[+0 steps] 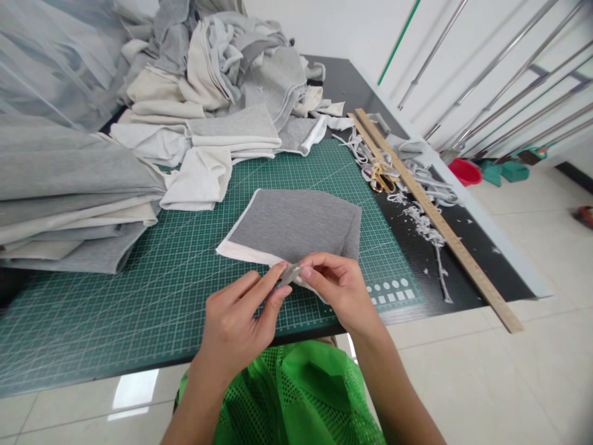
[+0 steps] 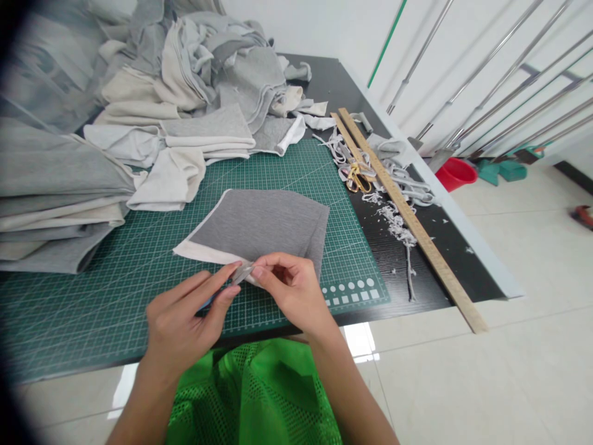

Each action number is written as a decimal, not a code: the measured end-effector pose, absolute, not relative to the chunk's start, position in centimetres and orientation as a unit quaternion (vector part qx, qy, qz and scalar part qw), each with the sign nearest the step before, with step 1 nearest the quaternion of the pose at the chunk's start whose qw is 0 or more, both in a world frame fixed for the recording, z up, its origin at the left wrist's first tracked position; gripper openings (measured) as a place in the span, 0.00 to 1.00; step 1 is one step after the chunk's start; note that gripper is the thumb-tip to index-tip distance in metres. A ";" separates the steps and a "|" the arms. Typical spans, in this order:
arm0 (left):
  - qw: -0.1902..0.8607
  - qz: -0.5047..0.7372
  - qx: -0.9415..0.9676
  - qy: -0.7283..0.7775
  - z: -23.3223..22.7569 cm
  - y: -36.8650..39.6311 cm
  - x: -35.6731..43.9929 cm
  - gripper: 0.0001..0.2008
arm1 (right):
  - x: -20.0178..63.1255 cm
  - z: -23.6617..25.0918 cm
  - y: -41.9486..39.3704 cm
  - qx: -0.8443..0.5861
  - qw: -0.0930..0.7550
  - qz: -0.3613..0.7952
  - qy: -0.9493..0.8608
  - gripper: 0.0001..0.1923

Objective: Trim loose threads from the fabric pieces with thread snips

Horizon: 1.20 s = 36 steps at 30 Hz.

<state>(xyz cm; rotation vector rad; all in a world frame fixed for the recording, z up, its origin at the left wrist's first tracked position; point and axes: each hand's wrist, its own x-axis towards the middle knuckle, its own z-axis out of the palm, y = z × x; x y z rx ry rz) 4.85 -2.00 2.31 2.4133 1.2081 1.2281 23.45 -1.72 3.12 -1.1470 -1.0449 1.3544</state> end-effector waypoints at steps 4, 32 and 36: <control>0.097 0.414 0.810 0.405 2.3 -2.0 4.9 0.18 | 23.4 3.1 -1.7 -0.475 0.517 0.565 -0.433 0.08; 0.151 0.471 0.707 0.506 2.4 -1.9 3.0 0.13 | 23.0 3.2 -1.9 -0.471 0.502 0.494 -0.531 0.07; 0.127 0.465 0.679 0.554 1.9 -2.1 0.4 0.13 | 23.2 3.2 -2.1 -0.465 0.511 0.482 -0.539 0.06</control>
